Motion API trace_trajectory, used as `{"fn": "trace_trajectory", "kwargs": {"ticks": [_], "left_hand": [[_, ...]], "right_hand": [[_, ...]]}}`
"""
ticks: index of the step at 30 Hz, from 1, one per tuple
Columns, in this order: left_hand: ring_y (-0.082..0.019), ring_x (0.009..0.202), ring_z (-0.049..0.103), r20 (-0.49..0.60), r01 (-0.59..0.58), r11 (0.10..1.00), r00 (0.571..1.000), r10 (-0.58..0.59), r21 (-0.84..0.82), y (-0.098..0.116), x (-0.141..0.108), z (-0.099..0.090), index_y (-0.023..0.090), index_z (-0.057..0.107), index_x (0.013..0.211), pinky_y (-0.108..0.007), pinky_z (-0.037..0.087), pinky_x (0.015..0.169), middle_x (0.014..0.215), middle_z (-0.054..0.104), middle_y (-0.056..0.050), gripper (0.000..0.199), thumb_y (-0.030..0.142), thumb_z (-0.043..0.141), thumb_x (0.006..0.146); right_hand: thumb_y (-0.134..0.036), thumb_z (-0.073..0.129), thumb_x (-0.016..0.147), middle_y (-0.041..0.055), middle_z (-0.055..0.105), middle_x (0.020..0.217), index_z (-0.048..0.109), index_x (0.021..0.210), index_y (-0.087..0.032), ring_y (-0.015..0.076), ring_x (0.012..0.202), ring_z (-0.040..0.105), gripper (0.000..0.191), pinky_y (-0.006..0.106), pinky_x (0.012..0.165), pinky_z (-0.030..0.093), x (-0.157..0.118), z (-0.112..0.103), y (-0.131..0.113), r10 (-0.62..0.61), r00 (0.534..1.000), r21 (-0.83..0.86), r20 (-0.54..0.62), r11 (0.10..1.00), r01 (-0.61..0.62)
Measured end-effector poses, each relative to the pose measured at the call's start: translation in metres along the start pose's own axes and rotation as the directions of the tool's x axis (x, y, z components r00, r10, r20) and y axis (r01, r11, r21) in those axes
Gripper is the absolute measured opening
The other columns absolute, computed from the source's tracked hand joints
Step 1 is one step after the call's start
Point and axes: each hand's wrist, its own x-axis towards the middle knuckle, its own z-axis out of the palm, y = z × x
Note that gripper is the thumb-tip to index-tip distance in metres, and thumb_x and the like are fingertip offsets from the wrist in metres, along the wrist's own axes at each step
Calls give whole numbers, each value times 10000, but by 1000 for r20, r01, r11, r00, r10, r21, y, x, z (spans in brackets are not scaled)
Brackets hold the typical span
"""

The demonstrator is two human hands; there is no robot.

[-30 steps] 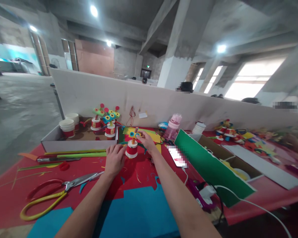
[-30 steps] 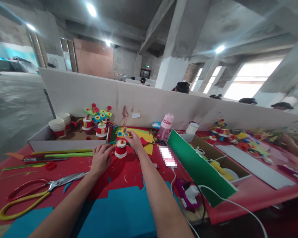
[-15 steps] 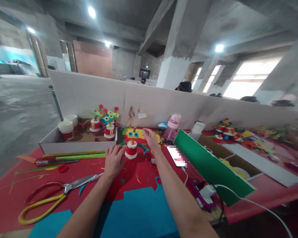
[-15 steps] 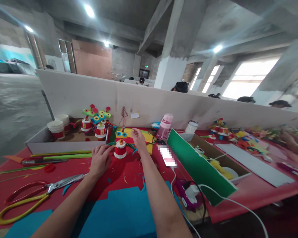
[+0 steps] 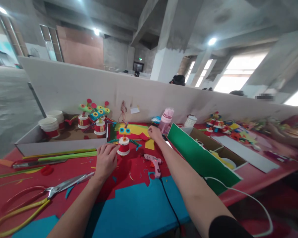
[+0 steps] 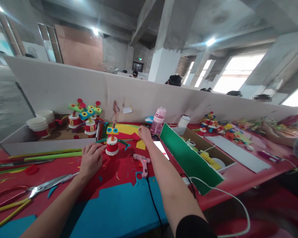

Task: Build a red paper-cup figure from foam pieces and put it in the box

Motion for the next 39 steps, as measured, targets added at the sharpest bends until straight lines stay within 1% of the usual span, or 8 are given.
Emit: {"fn": "trace_trajectory", "kwargs": {"ticks": [6,11,15,17,21,24,26,39], "left_hand": [[-271,1080,503,18,32,999,999,-32,-33,-5,-3,3,213,656,1147,-420,378,905,1107,653,-103,381,118,491,818],[-272,1073,503,35,46,998,998,-44,-52,-8,-3,3,211,661,1141,-423,393,899,1111,649,-107,382,116,484,817],[-274,1055,522,44,98,984,995,-93,-145,-6,3,1,211,679,1095,-428,408,892,1081,655,-108,344,139,487,818],[-265,1017,550,54,229,929,973,-223,-292,-1,8,-4,201,681,1075,-416,436,870,1055,654,-108,306,200,494,833],[-183,744,613,382,661,343,700,-604,-667,14,7,-32,187,613,1171,-318,505,670,869,648,-53,438,479,496,867],[-145,620,606,681,730,-170,491,-544,-662,11,-5,-56,189,609,1126,-276,514,572,729,602,0,557,641,498,820],[-127,579,599,729,720,-277,443,-522,-636,1,-15,-67,185,604,1044,-242,502,536,666,593,20,508,596,633,748],[-80,364,485,561,747,13,510,-652,-664,-33,-51,-55,184,545,742,-185,376,392,471,511,90,416,499,781,605]], "right_hand": [[-43,700,651,134,665,1059,672,908,-160,254,1046,583,284,324,901,413,-17,41,1,-74,992,-236,102,967,97],[-135,475,869,192,629,1057,645,908,-126,271,1007,584,175,354,851,424,-23,13,-3,-16,999,-279,-35,960,6],[-296,329,962,165,624,1062,539,1106,-159,247,919,598,289,346,779,462,-87,-8,-31,79,856,119,-510,993,-21],[-374,334,975,100,654,884,504,1145,-197,217,745,626,298,323,690,479,-138,1,-54,99,876,357,-472,930,87],[-264,431,948,83,679,976,564,1052,-241,212,909,670,171,324,803,515,-218,41,-94,-266,936,476,-231,808,347],[-139,437,895,87,660,1125,594,1041,-250,217,1099,610,242,363,963,474,-232,66,-111,-465,871,445,-158,754,483],[-90,427,861,90,644,1158,597,1021,-243,211,1138,582,279,376,1002,454,-225,80,-121,-505,850,473,-151,718,511],[-299,566,847,107,585,1183,519,1153,-225,174,882,626,319,304,748,540,-218,106,-124,-267,963,857,25,502,117]]}}
